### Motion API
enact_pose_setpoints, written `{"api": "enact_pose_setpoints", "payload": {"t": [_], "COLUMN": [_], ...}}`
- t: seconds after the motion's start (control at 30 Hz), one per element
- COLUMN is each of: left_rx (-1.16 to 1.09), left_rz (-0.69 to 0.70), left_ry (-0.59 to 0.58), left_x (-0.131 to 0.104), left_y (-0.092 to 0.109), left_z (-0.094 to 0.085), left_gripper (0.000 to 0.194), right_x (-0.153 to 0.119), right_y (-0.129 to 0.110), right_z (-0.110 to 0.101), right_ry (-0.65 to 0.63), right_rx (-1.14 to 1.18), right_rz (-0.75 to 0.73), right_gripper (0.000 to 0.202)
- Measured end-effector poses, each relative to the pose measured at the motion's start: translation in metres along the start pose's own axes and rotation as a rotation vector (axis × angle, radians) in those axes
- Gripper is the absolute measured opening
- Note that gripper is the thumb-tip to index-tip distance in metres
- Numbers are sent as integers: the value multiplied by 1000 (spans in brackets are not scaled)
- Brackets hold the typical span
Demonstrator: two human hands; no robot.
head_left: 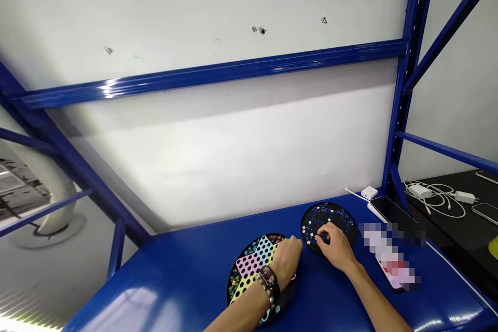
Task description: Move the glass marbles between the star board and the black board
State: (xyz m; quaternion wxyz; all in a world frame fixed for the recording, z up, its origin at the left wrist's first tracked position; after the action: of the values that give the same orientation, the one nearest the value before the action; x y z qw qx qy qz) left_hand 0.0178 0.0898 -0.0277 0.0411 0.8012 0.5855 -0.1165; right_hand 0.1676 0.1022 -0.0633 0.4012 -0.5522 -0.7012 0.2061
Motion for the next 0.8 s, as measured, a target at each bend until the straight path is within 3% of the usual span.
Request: {"api": "enact_pose_setpoints", "payload": {"t": [0.13, 0.27, 0.47, 0.53, 0.67, 0.73, 0.8], "left_rx": [-37, -137, -293, -354, -418, -397, -341], "left_rz": [-77, -106, -28, 12, -27, -66, -73], "left_ry": [-20, 2, 74, 104, 215, 187, 75], "left_x": [-6, 3, 31, 36, 29, 21, 11], "left_y": [-18, -27, 8, 11, -25, -49, -63], "left_z": [-9, -17, -14, -18, -35, -37, -29], "left_gripper": [23, 14, 27, 31, 32, 31, 26], "right_x": [1, 3, 6, 7, 6, 5, 4], "right_y": [-1, 4, 15, 17, 16, 14, 11], "right_z": [-1, -6, -13, -15, -16, -15, -14], "right_ry": [16, 61, 135, 148, 147, 140, 133], "right_rx": [1, 2, 18, 28, 42, 47, 47], "right_rz": [3, 22, 47, 55, 61, 57, 47], "right_gripper": [15, 18, 26, 29, 35, 36, 38]}}
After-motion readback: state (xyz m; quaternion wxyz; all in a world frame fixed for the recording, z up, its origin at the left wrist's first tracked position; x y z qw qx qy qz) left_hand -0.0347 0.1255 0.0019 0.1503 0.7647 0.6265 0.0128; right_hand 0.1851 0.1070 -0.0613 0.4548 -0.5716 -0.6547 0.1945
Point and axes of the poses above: each hand's wrist, its own x-axis towards the middle knuckle, its own z-axis out of the palm, y = z × x, the point moved 6 cm from there along x, towards the middle knuckle, and after that the axes turned 2 degrees about -z, right-handed, at the moved point
